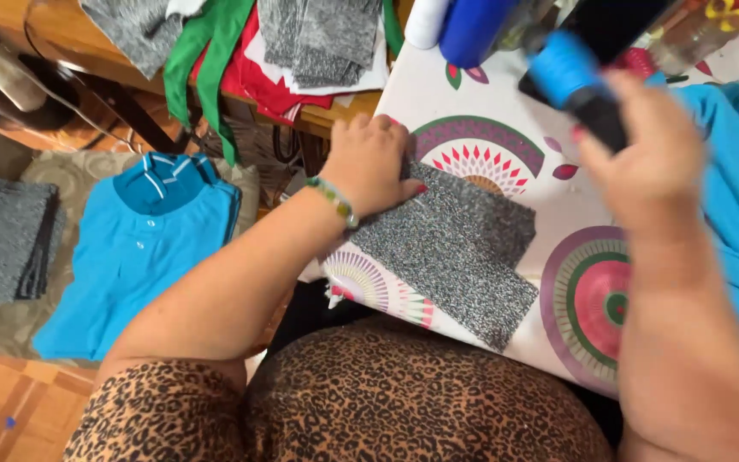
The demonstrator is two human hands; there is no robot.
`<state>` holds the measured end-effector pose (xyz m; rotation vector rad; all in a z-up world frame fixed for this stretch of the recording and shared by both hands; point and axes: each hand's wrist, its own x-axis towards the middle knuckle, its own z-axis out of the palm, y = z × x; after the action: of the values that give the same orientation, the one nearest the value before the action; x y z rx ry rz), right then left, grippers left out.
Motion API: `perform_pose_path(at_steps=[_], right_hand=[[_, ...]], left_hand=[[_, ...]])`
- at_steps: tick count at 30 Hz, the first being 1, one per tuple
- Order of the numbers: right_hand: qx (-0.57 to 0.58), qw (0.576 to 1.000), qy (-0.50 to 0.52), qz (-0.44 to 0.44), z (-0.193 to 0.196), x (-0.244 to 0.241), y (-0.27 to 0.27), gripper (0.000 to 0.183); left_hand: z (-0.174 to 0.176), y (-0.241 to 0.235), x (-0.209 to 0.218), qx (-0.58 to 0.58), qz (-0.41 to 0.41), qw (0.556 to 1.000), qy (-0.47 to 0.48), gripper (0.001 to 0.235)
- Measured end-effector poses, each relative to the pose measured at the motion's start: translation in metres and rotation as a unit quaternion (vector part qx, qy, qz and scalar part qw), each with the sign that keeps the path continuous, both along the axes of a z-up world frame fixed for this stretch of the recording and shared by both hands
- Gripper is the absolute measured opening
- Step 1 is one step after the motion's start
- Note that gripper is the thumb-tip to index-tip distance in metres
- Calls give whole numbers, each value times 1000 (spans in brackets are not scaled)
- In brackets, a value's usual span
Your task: Cutting and trimming small pieces of grey fabric using a handheld electric rotary cutter on a work table.
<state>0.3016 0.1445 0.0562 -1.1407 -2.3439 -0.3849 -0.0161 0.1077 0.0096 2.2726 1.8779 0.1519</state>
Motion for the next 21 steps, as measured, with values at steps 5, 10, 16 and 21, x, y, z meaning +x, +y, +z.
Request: perform_pose_path(at_steps=[5,10,16,21], right_hand=[[50,999,-14,-18,-55,-4,-1,62],[-26,994,-67,-84,-83,7,8,76],[3,998,-43,37,-63,-11,-7,68],[-236,952,62,182,-66,-50,-70,42]], left_hand=[[-3,34,-11,-78,-30,962,-260,24],[-66,36,-102,278,3,848,-451,31],[-268,-80,-148,142,326,693,-627,59],[-467,-147,-136,-58,335,850,-401,56]])
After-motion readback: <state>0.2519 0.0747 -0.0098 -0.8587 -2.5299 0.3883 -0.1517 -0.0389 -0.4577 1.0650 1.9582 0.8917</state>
